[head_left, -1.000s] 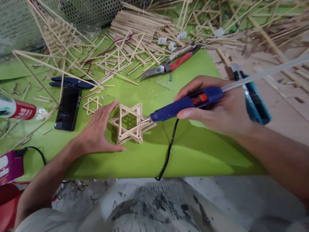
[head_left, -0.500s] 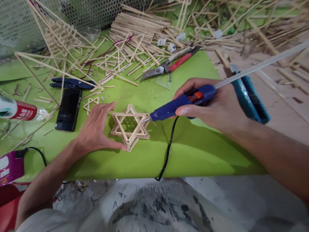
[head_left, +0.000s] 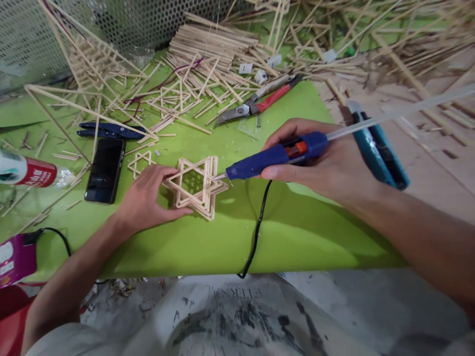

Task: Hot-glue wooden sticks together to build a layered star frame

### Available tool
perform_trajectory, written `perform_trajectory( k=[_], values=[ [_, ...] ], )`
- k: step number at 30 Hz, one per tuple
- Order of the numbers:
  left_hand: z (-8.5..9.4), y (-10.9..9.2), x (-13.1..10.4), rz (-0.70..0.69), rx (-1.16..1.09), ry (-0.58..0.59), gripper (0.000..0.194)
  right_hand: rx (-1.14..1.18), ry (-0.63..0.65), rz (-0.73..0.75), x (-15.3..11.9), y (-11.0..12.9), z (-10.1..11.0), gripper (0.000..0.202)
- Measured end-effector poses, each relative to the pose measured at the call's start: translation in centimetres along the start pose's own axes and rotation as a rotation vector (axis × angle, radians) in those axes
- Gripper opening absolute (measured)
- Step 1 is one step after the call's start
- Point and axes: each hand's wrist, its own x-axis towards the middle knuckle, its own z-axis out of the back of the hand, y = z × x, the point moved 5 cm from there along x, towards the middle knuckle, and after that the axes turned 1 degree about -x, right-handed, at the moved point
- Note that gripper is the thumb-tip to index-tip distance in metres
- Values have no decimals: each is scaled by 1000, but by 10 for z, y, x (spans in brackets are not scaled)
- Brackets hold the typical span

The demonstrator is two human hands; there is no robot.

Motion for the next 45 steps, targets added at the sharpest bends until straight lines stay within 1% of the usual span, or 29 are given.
perform_trajectory(
  k=[3,5,6,7,8,9,11,12,13,14,15,17,19,20,21,22,23,25,28,31,35,38,42,44,45],
  values=[
    [0,-3,-4,45,42,2,82,8,14,8,-1,0,-1,42],
    [-1,-3,-5,43,44,22,92,-3,22,28,-1,1,-1,42],
    [0,-3,-5,29,37,16,94,-17,24,41,-1,2,-1,42],
    [2,-3,-4,4,25,-8,91,-36,25,53,-1,2,-1,41],
    [7,-4,-2,-29,11,-60,83,-51,23,62,-2,3,-2,40],
    [13,-5,0,-68,-7,-133,70,-57,23,61,-2,3,-2,40],
    [32,-13,8,-163,-60,-327,40,-40,43,41,-3,2,-5,39],
    [41,-19,15,-165,-88,-367,29,-18,57,32,-3,2,-6,39],
    [49,-29,24,-187,-101,-392,18,6,72,24,-4,1,-8,40],
    [55,-44,35,-236,-92,-377,9,24,90,18,-4,1,-10,41],
    [60,-63,48,-327,-71,-339,9,36,107,19,-4,0,-12,42],
    [59,-95,81,-293,-25,-140,24,45,123,34,-3,-1,-13,43],
    [50,-122,112,-252,-16,36,35,20,114,75,-2,-3,-13,42],
    [43,-133,126,-229,1,116,43,-6,101,104,-2,-3,-12,41],
    [37,-141,137,-218,26,175,51,-34,91,126,-1,-4,-11,40],
    [31,-146,147,-209,41,210,58,-61,88,135,0,-5,-11,39],
    [25,-149,154,-206,33,248,60,-80,86,134,0,-6,-10,40],
    [19,-150,163,-187,-23,249,60,-85,93,103,1,-7,-10,41],
    [14,-145,168,-169,-55,258,56,-53,127,62,2,-8,-13,41],
    [13,-143,169,-169,-97,242,48,-25,147,73,2,-8,-16,38],
    [16,-143,170,-160,-181,192,43,-2,96,118,3,-9,-13,38],
    [16,-146,170,-184,-150,196,47,-13,79,125,3,-10,-11,39],
    [17,-152,168,-189,-30,219,45,-21,34,173,3,-6,-7,42],
    [19,-151,165,-187,14,222,55,-12,20,194,4,-3,-6,43],
    [21,-147,162,-187,16,208,61,0,32,181,5,-3,-6,43]
  ],
)
